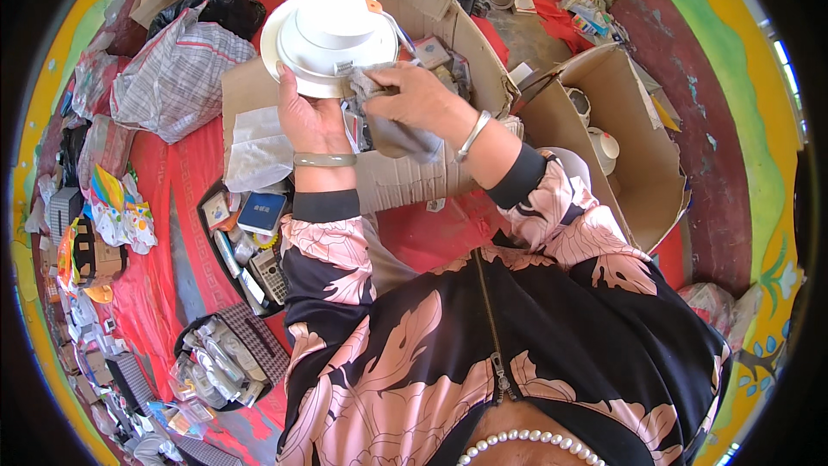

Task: The person cleans a white plate using a cloth by hand, rotating and wiping both sides of the plate.

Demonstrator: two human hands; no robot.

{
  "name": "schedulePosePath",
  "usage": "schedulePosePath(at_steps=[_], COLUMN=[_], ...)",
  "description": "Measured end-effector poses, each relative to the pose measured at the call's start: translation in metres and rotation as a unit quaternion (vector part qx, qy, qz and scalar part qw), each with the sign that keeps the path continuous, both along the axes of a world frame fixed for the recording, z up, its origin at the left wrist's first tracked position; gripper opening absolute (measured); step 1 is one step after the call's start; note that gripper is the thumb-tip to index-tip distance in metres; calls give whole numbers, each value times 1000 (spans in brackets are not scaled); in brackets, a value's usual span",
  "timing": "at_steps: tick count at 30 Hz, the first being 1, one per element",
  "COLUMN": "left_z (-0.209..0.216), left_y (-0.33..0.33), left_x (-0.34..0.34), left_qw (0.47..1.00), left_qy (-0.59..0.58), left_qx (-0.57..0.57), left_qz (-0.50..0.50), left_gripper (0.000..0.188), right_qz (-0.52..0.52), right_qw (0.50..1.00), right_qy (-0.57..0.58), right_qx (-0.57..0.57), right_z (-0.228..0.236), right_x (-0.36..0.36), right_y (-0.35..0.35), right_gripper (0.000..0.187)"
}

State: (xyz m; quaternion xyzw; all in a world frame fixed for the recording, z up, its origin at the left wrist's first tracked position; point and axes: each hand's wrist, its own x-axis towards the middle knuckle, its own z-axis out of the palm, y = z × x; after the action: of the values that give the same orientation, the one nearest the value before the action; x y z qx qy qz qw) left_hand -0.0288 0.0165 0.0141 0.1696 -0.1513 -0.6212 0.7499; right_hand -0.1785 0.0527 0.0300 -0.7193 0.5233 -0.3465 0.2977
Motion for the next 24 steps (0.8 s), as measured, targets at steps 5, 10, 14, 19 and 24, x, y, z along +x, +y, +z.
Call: schedulePosePath(at_steps=[5, 10, 14, 19, 24], left_z=[3, 7, 2, -6, 0], left_y=[1, 7, 0, -1, 3], left_x=[-1, -6, -7, -10, 0], left_qw=[1000, 999, 999, 999, 999], left_qy=[-3, -6, 8, 3, 6], left_qx=[-2, 24, -2, 2, 30], left_qz=[16, 35, 35, 32, 39], left_gripper=[47, 46, 45, 43, 43], right_qz=[69, 65, 26, 19, 67], right_qw=[984, 877, 796, 973, 980], right_qy=[-116, -360, -493, -163, -73], right_qx=[118, 311, 351, 164, 175], right_z=[3, 17, 3, 16, 32], right_x=[-10, 1, 8, 12, 8], right_y=[-4, 7, 10, 13, 3], right_gripper=[47, 49, 49, 42, 33])
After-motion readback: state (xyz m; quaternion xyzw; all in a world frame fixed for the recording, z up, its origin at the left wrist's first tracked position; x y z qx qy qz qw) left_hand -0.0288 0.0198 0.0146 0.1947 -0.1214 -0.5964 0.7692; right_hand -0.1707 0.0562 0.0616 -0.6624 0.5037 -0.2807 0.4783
